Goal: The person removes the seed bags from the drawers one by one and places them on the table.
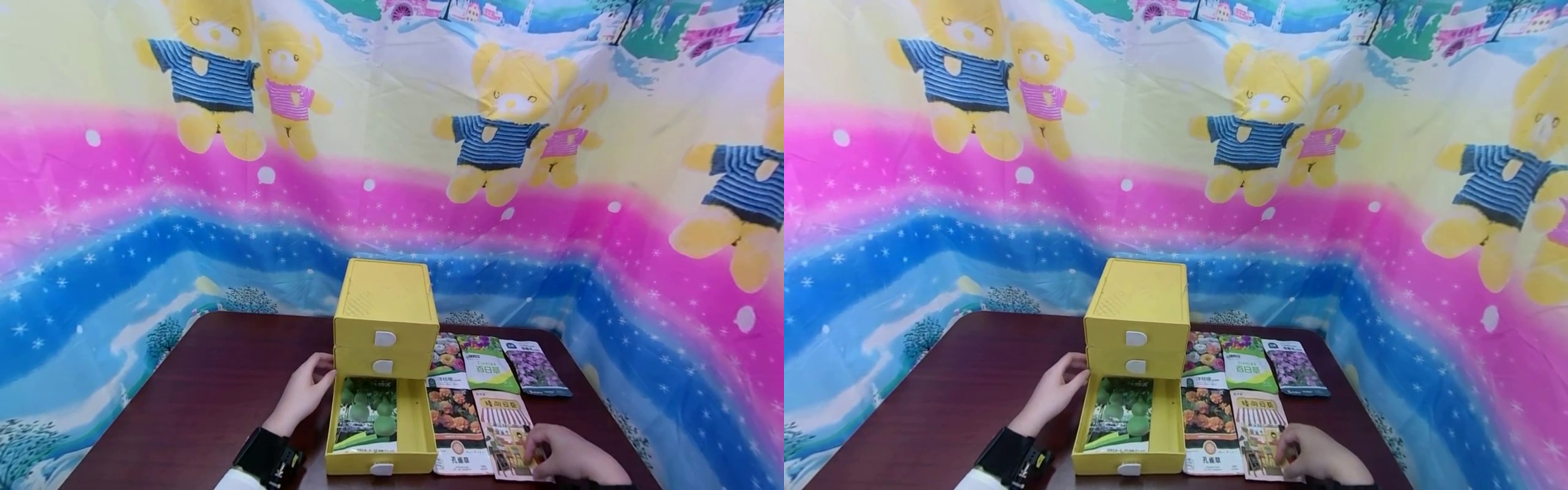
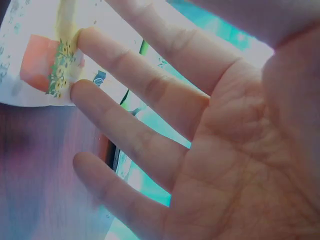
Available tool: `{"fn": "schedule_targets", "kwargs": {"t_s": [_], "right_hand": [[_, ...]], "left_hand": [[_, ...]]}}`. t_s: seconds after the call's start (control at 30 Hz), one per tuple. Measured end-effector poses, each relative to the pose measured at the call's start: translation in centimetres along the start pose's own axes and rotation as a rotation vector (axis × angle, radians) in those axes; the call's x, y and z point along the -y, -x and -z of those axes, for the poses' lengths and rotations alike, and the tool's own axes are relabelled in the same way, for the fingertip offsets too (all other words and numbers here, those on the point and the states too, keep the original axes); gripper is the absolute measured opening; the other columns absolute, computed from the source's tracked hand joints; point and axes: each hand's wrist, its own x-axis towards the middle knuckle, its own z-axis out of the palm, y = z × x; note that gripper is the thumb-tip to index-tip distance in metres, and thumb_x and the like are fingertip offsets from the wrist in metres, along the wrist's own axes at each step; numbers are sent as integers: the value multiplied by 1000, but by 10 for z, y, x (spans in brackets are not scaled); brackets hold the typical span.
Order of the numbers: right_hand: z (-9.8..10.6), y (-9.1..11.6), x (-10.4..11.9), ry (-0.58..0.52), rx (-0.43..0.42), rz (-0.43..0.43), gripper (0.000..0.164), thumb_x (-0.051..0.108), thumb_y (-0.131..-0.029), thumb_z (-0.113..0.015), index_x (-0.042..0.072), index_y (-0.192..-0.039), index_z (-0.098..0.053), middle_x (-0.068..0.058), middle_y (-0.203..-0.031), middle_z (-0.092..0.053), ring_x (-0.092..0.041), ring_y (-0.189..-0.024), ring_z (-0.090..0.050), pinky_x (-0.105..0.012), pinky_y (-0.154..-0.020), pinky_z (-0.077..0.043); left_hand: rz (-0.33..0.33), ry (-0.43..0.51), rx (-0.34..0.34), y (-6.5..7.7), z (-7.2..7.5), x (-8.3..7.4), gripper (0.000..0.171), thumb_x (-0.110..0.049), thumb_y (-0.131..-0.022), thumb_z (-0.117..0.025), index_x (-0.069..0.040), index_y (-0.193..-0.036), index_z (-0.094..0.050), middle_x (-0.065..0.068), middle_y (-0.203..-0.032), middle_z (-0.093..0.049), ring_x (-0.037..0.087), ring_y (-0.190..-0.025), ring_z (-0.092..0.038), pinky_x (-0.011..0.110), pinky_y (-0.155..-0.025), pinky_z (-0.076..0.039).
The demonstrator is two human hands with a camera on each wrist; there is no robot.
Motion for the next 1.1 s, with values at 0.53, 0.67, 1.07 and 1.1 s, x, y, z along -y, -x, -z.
{"fn": "schedule_targets", "kwargs": {"t_s": [0.53,0.67,1.07,1.1], "right_hand": [[6,-14,55,257,-255,-32,17,25,-97,-70,16,-110,-69,4,-103,-66,-12,-88,-63,-32,-73,-52],[2,-25,84,338,-345,25,14,22,-98,-67,27,-112,-67,11,-112,-64,-16,-107,-65,-34,-89,-54],[-23,-73,140,488,-381,306,18,23,-99,-69,39,-105,-65,20,-103,-63,-1,-97,-62,-28,-82,-55],[-25,-77,143,501,-366,330,16,24,-99,-68,39,-106,-65,20,-103,-62,-2,-97,-62,-28,-82,-55]], "left_hand": [[-6,14,-2,0,1,-1,31,-16,-101,-65,-18,-132,-60,4,-119,-66,14,-87,-62,33,-74,-52],[5,12,3,0,1,0,32,-16,-101,-65,-19,-132,-60,3,-119,-65,14,-89,-62,33,-76,-52],[13,15,4,-1,0,0,30,-17,-101,-65,-19,-130,-61,2,-117,-66,12,-88,-62,33,-76,-52],[13,16,5,-1,0,0,30,-17,-101,-65,-19,-130,-61,2,-117,-66,12,-88,-62,33,-75,-52]]}}
